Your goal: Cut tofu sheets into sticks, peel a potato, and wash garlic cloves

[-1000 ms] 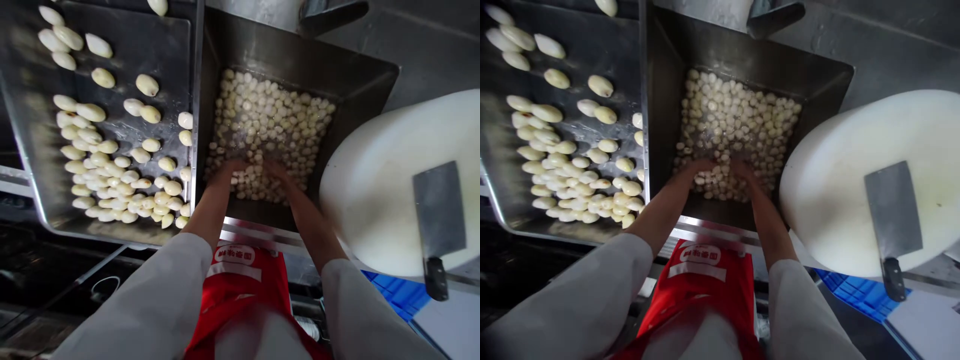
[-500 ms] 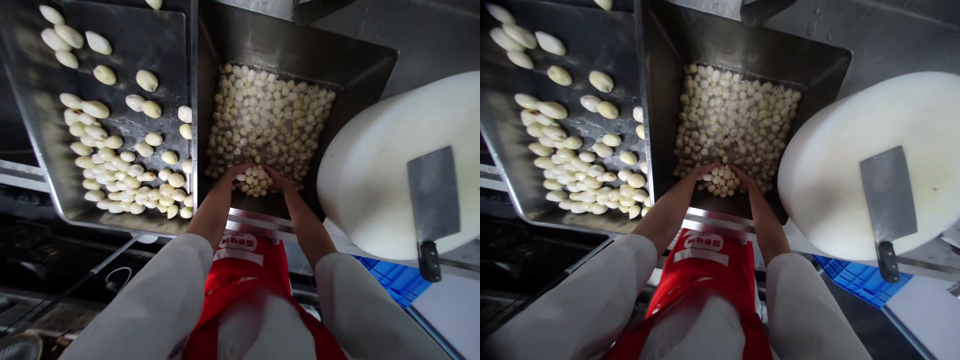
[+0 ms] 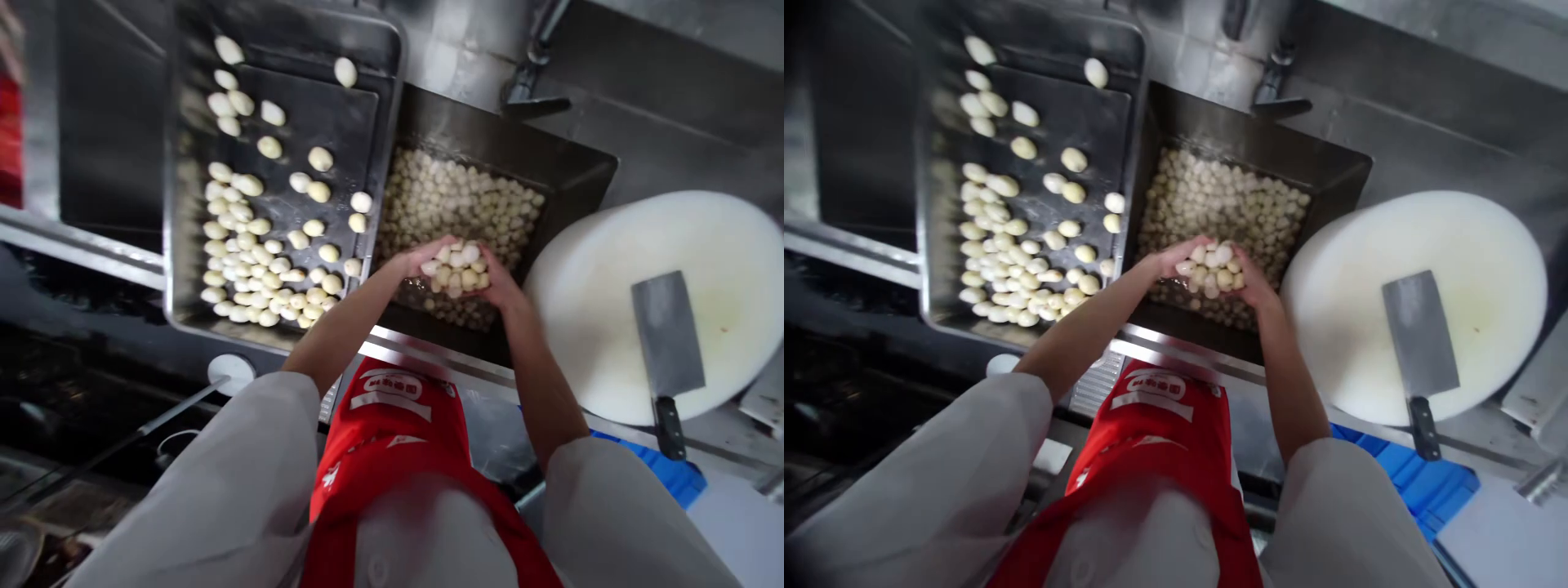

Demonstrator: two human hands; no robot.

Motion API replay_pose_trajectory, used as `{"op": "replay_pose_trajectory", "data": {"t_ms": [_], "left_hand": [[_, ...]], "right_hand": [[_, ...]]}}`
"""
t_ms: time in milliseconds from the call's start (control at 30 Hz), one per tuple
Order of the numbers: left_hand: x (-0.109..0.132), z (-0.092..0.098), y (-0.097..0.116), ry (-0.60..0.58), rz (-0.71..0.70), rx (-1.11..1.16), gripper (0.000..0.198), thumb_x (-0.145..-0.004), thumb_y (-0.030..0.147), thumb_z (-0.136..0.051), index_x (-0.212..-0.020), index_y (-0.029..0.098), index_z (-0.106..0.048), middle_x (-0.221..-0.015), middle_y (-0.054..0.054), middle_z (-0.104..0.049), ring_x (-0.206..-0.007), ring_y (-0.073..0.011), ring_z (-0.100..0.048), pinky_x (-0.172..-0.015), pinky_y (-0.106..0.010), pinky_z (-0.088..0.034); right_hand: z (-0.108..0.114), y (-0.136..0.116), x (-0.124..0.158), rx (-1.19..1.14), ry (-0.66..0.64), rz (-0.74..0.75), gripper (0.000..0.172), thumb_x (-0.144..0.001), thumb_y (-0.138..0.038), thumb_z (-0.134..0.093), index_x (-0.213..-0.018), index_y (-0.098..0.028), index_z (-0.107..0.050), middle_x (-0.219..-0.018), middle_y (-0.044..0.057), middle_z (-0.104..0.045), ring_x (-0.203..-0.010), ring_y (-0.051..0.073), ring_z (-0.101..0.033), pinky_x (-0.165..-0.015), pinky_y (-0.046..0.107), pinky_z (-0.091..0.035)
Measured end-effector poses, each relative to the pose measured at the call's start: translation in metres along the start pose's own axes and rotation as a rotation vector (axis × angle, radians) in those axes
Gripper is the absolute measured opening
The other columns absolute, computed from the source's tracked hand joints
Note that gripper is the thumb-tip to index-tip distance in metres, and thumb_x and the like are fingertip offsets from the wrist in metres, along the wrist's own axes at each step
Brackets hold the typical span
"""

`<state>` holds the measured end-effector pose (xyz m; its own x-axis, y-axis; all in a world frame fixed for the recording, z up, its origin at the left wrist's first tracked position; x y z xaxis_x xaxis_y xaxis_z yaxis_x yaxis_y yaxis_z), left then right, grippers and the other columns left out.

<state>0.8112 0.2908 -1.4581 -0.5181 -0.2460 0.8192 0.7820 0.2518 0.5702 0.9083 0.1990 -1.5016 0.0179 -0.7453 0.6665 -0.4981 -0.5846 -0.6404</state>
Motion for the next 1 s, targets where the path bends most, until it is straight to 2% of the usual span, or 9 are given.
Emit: {"op": "replay_pose_trajectory", "data": {"t_ms": [100,233,367,467,533,633,767,867,1000], "left_hand": [[0.044,0.032,0.031,0.068,-0.065,0.031,0.073,-0.094,0.077,-0.040,-0.122,0.015,-0.069,-0.102,-0.014,-0.079,-0.092,-0.0290,-0.075,-0.073,-0.040,-0.063],[0.126,0.103,0.034,0.369,-0.151,-0.047,0.071,-0.097,0.074,-0.042,-0.126,0.014,-0.067,-0.102,-0.014,-0.078,-0.098,-0.0300,-0.074,-0.080,-0.043,-0.062],[0.217,0.170,0.004,0.746,-0.227,-0.061,0.057,-0.105,0.060,-0.041,-0.132,0.015,-0.063,-0.104,-0.010,-0.075,-0.103,-0.0254,-0.073,-0.084,-0.038,-0.061],[0.252,0.197,-0.037,0.807,-0.182,0.022,0.039,-0.106,0.038,-0.046,-0.133,0.014,-0.061,-0.107,-0.009,-0.073,-0.095,-0.0216,-0.072,-0.077,-0.034,-0.062],[0.261,0.205,-0.068,0.812,-0.125,0.052,0.036,-0.101,0.028,-0.049,-0.132,0.012,-0.060,-0.107,-0.012,-0.072,-0.084,-0.0203,-0.071,-0.070,-0.034,-0.062],[0.268,0.204,-0.106,0.847,-0.128,-0.054,0.037,-0.100,0.025,-0.044,-0.130,0.011,-0.062,-0.107,-0.014,-0.071,-0.080,-0.0207,-0.069,-0.072,-0.039,-0.063],[0.276,0.174,-0.131,0.970,-0.212,-0.509,0.043,-0.099,0.025,-0.043,-0.136,0.018,-0.064,-0.139,-0.015,-0.060,-0.127,-0.0310,-0.059,-0.109,-0.050,-0.050],[0.274,0.146,-0.145,0.987,-0.130,-0.773,0.054,-0.098,0.030,-0.049,-0.152,0.025,-0.053,-0.166,-0.013,-0.035,-0.153,-0.0387,-0.029,-0.120,-0.062,-0.033],[0.283,0.127,-0.146,1.019,-0.021,-0.804,0.057,-0.099,0.030,-0.046,-0.156,0.029,-0.046,-0.171,-0.011,-0.028,-0.158,-0.0390,-0.018,-0.121,-0.067,-0.027]], "right_hand": [[-0.036,-0.057,0.030,-0.038,-0.015,0.083,0.056,-0.096,-0.073,-0.037,-0.120,-0.029,-0.063,-0.095,0.005,-0.077,-0.093,0.026,-0.075,-0.076,0.046,-0.065],[-0.132,-0.116,0.050,0.034,-0.161,0.141,0.056,-0.100,-0.071,-0.037,-0.123,-0.027,-0.064,-0.096,0.007,-0.076,-0.099,0.028,-0.074,-0.079,0.049,-0.064],[-0.233,-0.142,0.018,0.128,-0.185,0.239,0.057,-0.097,-0.073,-0.047,-0.127,-0.026,-0.062,-0.105,0.003,-0.073,-0.098,0.025,-0.073,-0.085,0.052,-0.063],[-0.283,-0.152,-0.017,0.294,-0.175,0.465,0.051,-0.096,-0.065,-0.057,-0.123,-0.023,-0.065,-0.107,0.002,-0.069,-0.107,0.026,-0.069,-0.096,0.052,-0.059],[-0.299,-0.153,-0.030,0.581,-0.137,0.633,0.045,-0.098,-0.058,-0.057,-0.118,-0.019,-0.066,-0.109,0.006,-0.068,-0.119,0.028,-0.062,-0.107,0.051,-0.052],[-0.300,-0.143,-0.032,1.030,-0.017,0.768,0.038,-0.099,-0.044,-0.055,-0.120,-0.014,-0.067,-0.124,0.014,-0.064,-0.131,0.033,-0.054,-0.117,0.052,-0.041],[-0.272,-0.130,-0.005,1.128,0.093,0.901,0.044,-0.102,-0.036,-0.039,-0.136,-0.018,-0.061,-0.138,0.015,-0.059,-0.137,0.032,-0.050,-0.120,0.049,-0.040],[-0.215,-0.114,0.011,1.025,0.320,0.880,0.055,-0.102,-0.034,-0.025,-0.149,-0.023,-0.050,-0.144,0.014,-0.056,-0.142,0.032,-0.046,-0.117,0.053,-0.042],[-0.109,-0.061,0.011,0.946,0.574,0.649,0.056,-0.097,-0.029,-0.027,-0.147,-0.018,-0.050,-0.138,0.019,-0.059,-0.131,0.032,-0.057,-0.109,0.053,-0.048]]}}
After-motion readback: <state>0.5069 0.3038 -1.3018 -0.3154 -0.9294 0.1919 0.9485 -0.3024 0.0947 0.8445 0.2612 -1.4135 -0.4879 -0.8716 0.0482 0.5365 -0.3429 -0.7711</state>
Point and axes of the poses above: each hand's wrist, its own x-axis away from the middle knuckle, its own z-axis out of the back of the hand, y = z × x, the point moved 8 cm from there along -x, towards the middle knuckle
